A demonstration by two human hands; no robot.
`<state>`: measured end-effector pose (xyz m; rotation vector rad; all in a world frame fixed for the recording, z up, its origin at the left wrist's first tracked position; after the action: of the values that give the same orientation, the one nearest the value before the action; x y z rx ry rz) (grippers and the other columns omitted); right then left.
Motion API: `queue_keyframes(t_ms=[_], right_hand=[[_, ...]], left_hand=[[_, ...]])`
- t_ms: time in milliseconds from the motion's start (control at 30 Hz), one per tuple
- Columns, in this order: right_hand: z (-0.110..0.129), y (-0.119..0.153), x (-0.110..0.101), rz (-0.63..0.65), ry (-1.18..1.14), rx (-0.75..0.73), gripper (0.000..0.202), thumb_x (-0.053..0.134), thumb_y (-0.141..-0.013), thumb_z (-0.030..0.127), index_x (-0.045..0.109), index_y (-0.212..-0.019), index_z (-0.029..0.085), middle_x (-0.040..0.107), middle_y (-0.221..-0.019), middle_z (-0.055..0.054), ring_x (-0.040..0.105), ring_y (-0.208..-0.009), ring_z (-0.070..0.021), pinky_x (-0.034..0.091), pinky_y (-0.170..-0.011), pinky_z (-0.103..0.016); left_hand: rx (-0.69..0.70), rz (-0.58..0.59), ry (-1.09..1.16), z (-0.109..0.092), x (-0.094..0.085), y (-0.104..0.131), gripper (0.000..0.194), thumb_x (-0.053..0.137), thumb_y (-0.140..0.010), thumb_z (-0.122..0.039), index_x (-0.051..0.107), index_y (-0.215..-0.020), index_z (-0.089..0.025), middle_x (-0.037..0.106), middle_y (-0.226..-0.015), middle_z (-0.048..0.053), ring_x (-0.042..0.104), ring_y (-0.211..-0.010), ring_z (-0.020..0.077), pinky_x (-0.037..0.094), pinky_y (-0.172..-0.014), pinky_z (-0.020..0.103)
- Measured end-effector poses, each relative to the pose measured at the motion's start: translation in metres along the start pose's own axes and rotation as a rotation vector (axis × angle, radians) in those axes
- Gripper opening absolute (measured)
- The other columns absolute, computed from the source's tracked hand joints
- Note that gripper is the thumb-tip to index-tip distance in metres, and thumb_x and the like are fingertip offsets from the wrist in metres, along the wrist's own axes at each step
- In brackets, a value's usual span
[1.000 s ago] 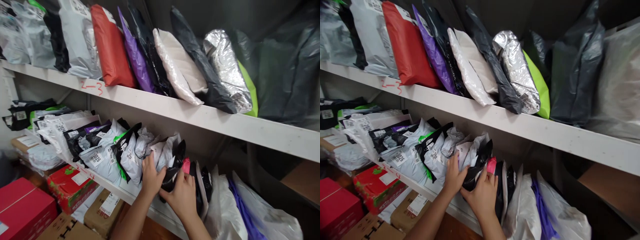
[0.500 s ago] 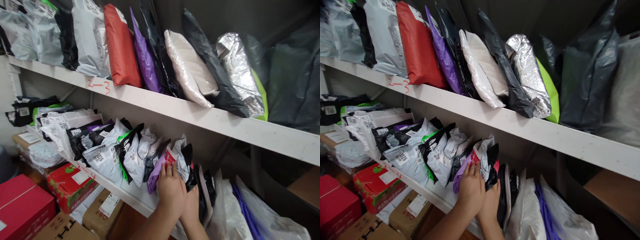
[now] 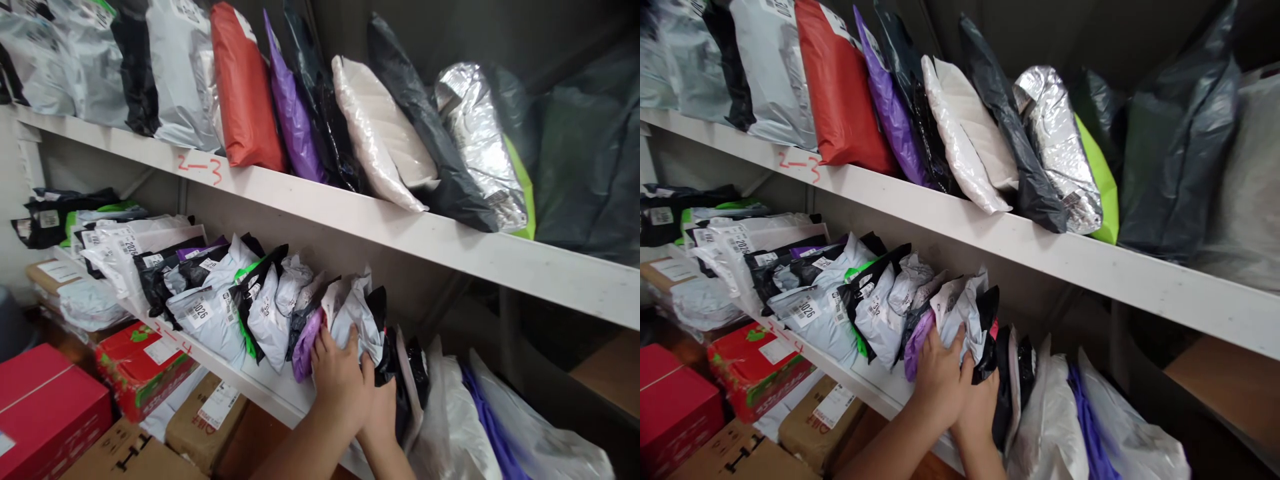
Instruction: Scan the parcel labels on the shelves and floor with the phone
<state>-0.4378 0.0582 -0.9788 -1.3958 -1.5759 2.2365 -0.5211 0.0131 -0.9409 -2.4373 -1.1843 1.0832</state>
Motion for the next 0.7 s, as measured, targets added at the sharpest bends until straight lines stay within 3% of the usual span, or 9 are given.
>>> queue_keyframes(t_ms=[67, 233, 300, 400, 467, 533, 600, 700], right_hand=[[0.005, -0.002, -0.006, -0.02, 0.027, -0.015, 0.037, 0.045, -0.085, 0.022, 0.07, -0.108, 0.007, 0.076, -0.1, -0.024, 0.071, -0.095, -0.0422, 0.053, -0.088, -0.055], [0.015, -0.009, -0.016, -0.031, 0.065, -0.045, 0.04, 0.053, -0.081, 0.026, 0.068, -0.113, 0.007, 0.075, -0.106, -0.023, 0.067, -0.1, -0.0408, 0.051, -0.089, -0.054], [0.019, -0.01, -0.016, 0.005, 0.094, -0.069, 0.041, 0.057, -0.08, 0.03, 0.069, -0.114, 0.009, 0.075, -0.104, -0.021, 0.065, -0.101, -0.0406, 0.05, -0.088, -0.053], [0.021, -0.01, -0.017, 0.033, 0.142, -0.077, 0.033, 0.062, -0.08, 0.033, 0.076, -0.102, 0.013, 0.076, -0.091, -0.017, 0.064, -0.096, -0.0403, 0.049, -0.086, -0.053], [0.023, -0.011, -0.021, 0.02, 0.147, -0.076, 0.029, 0.064, -0.078, 0.032, 0.078, -0.096, 0.014, 0.076, -0.088, -0.017, 0.063, -0.094, -0.0405, 0.049, -0.087, -0.053], [0.025, -0.012, -0.024, 0.006, 0.136, -0.073, 0.027, 0.066, -0.076, 0.029, 0.078, -0.095, 0.014, 0.077, -0.09, -0.017, 0.063, -0.094, -0.0406, 0.049, -0.086, -0.053], [0.026, -0.013, -0.027, 0.002, 0.119, -0.066, 0.025, 0.067, -0.075, 0.028, 0.079, -0.093, 0.015, 0.077, -0.091, -0.018, 0.062, -0.094, -0.0404, 0.049, -0.085, -0.052], [0.026, -0.015, -0.027, 0.024, 0.111, -0.047, 0.02, 0.066, -0.076, 0.028, 0.079, -0.086, 0.016, 0.077, -0.086, -0.017, 0.062, -0.091, -0.0394, 0.049, -0.085, -0.051]], left_hand=[[-0.018, 0.038, 0.04, 0.003, 0.001, 0.0, 0.055, 0.059, -0.08, -0.027, 0.06, -0.135, -0.025, 0.047, -0.139, 0.026, 0.046, -0.127, 0.0481, 0.042, -0.098, 0.065], [-0.025, 0.014, 0.198, 0.014, -0.007, -0.009, 0.077, 0.059, -0.076, -0.033, 0.038, -0.142, 0.001, 0.055, -0.129, 0.031, 0.054, -0.122, 0.0398, 0.043, -0.103, 0.051], [-0.078, 0.012, 0.263, 0.027, -0.009, -0.016, 0.078, 0.06, -0.076, -0.038, 0.034, -0.14, -0.001, 0.057, -0.127, 0.031, 0.056, -0.12, 0.0394, 0.045, -0.1, 0.05], [-0.148, -0.016, 0.437, 0.05, -0.005, -0.022, 0.052, 0.053, -0.08, -0.034, 0.036, -0.123, -0.011, 0.063, -0.107, 0.022, 0.062, -0.106, 0.0333, 0.048, -0.092, 0.048], [-0.133, -0.096, 0.529, 0.061, -0.004, -0.024, 0.044, 0.05, -0.082, -0.026, 0.033, -0.12, -0.013, 0.061, -0.109, 0.019, 0.061, -0.104, 0.0288, 0.049, -0.092, 0.046], [-0.079, -0.185, 0.427, 0.066, -0.007, -0.025, 0.049, 0.052, -0.08, -0.02, 0.035, -0.124, -0.011, 0.054, -0.119, 0.021, 0.056, -0.113, 0.0299, 0.046, -0.097, 0.049], [-0.046, -0.274, 0.162, 0.067, -0.013, -0.025, 0.046, 0.058, -0.078, -0.019, 0.051, -0.123, -0.013, 0.046, -0.128, 0.021, 0.047, -0.122, 0.0369, 0.041, -0.102, 0.056], [0.055, -0.294, -0.104, 0.066, -0.015, -0.029, 0.024, 0.06, -0.08, -0.019, 0.07, -0.102, -0.015, 0.046, -0.126, 0.019, 0.045, -0.119, 0.0393, 0.041, -0.101, 0.057]])
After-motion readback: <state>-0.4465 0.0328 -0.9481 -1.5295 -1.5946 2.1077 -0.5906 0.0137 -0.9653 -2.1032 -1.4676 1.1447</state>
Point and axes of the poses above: each hand's wrist, its own y-axis away from the middle knuckle, its own x-axis out of the palm, z = x × y, the point moved 6 cm from there along -y, towards the middle knuckle
